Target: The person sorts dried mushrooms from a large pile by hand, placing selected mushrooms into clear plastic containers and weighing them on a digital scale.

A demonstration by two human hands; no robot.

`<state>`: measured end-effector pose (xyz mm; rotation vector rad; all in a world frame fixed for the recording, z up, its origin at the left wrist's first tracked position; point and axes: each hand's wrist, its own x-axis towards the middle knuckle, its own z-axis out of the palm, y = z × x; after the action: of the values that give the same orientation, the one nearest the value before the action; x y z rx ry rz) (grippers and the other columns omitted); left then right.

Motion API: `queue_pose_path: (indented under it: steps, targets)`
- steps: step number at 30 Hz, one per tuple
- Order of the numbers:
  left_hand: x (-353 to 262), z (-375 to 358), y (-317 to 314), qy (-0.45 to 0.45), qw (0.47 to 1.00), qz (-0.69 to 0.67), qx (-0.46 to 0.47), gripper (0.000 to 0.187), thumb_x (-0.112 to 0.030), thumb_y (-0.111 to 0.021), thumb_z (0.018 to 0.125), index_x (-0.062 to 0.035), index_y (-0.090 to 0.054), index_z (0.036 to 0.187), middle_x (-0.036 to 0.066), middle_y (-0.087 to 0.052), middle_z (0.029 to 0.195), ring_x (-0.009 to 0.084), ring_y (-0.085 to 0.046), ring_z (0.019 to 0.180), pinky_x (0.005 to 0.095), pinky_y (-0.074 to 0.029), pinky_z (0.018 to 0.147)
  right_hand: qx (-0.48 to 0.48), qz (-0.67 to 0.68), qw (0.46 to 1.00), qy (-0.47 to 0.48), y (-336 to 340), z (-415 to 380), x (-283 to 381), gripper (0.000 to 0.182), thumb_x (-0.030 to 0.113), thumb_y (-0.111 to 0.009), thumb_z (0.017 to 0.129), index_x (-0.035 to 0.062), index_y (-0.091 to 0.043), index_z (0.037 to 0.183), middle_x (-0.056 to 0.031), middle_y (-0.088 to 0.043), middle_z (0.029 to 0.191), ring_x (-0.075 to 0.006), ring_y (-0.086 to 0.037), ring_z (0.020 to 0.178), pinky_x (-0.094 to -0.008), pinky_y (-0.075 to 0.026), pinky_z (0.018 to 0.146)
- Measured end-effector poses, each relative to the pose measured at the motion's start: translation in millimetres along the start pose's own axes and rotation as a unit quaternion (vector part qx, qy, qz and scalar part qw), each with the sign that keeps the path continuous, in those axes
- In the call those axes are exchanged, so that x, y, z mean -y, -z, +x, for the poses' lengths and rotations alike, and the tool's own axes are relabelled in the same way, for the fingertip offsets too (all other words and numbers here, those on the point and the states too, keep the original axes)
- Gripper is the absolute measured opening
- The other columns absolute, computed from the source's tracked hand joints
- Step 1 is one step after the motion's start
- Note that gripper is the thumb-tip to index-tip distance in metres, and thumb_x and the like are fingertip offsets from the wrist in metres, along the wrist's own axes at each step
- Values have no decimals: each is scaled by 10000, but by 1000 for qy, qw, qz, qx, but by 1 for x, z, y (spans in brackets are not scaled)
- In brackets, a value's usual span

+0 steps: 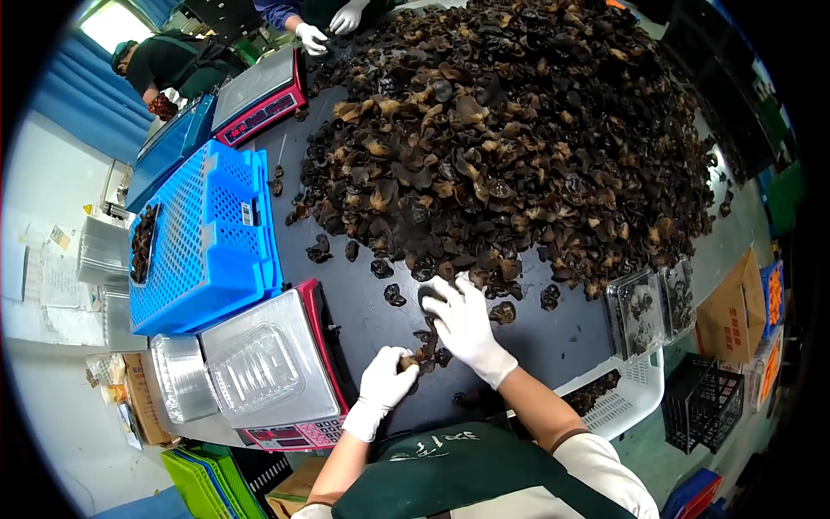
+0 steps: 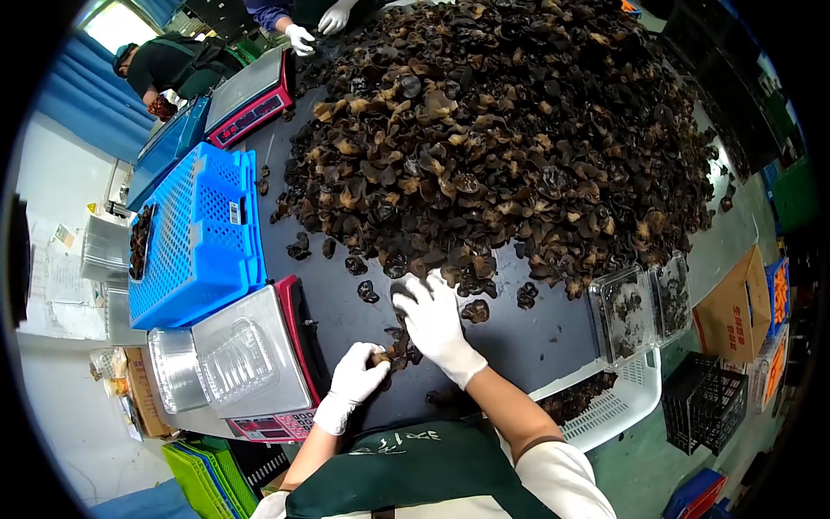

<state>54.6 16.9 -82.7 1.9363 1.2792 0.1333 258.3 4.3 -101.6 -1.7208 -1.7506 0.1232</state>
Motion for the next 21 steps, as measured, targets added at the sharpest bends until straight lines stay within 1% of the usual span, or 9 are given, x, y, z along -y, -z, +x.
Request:
queue_pose_path:
  steps: [2, 4, 7, 11, 14, 16, 18, 19, 21]
  targets:
    - [-8, -1, 8, -34, 999, 28, 31, 406, -331, -780, 722, -79, -638, 1008, 107, -600, 928, 267, -618, 858, 343, -512, 765, 27, 113, 991, 60, 0, -15, 1, 166, 93, -622, 731, 117, -643, 894, -54, -605, 1057, -295, -527, 1050, -448, -401, 931]
    - [-12, 0, 19, -10, 996, -65, 53, 443, -330, -814, 692, -75, -642, 1011, 83, -600, 907, 231, -605, 831, 326, -507, 760, 106, 147, 981, 68, 20, -28, 13, 177, 105, -628, 726, 132, -663, 898, -44, -611, 1048, -277, -534, 1058, -442, -390, 950]
    - [-8, 17, 19, -9, 990, -133, -41, 312, -201, -783, 747, -52, -634, 978, 80, -594, 882, 203, -590, 795, 313, -499, 749, 233, 150, 958, 68, 53, -40, 13, 123, 175, -653, 765, 168, -697, 879, -18, -611, 1033, -245, -538, 1074, -459, -349, 1006]
    - [-18, 50, 24, -58, 990, -84, -97, 127, -82, -656, 844, -38, -636, 962, 90, -601, 855, 224, -608, 759, 309, -499, 726, 182, 283, 941, -40, 71, -28, 0, 92, 173, -637, 826, 85, -653, 846, -48, -683, 893, -260, -630, 865, -375, -460, 820]
    - [-24, 64, 10, -108, 985, -96, -91, 133, -99, -640, 860, -54, -656, 984, 89, -605, 844, 230, -618, 777, 310, -503, 736, 157, 205, 954, -150, 80, -22, -4, 151, 213, -609, 875, 74, -668, 884, -77, -681, 868, -289, -632, 836, -389, -469, 776]
    - [-42, 70, 4, -85, 993, -65, -47, 251, -125, -645, 847, -105, -643, 1096, 96, -620, 1020, 243, -629, 897, 315, -513, 781, 243, 249, 933, -94, 79, -24, -6, 218, 265, -576, 903, 89, -687, 968, -86, -680, 906, -297, -634, 852, -399, -478, 777]
    - [-43, 79, -16, -167, 980, 28, -101, 299, -160, -667, 829, -123, -632, 1123, 95, -582, 1124, 260, -600, 981, 339, -514, 801, 310, 227, 923, -12, 83, -21, 9, 252, 262, -576, 897, 93, -677, 1054, -108, -669, 1000, -310, -634, 874, -391, -491, 791]
    - [-42, 82, -25, -184, 971, 113, -101, 317, -181, -686, 801, -134, -634, 1111, 97, -550, 1158, 270, -570, 1018, 358, -511, 817, 274, 258, 926, 13, 81, -25, 11, 294, 229, -591, 880, 94, -650, 1135, -119, -651, 1086, -315, -634, 915, -384, -496, 815]
    - [-31, 93, -32, -193, 971, 106, -93, 207, -142, -673, 794, -97, -637, 993, 96, -587, 1008, 275, -595, 921, 367, -506, 778, 229, 273, 934, -13, 85, -23, 6, 295, 217, -601, 873, 91, -648, 1135, -113, -654, 1095, -311, -634, 938, -385, -493, 834]
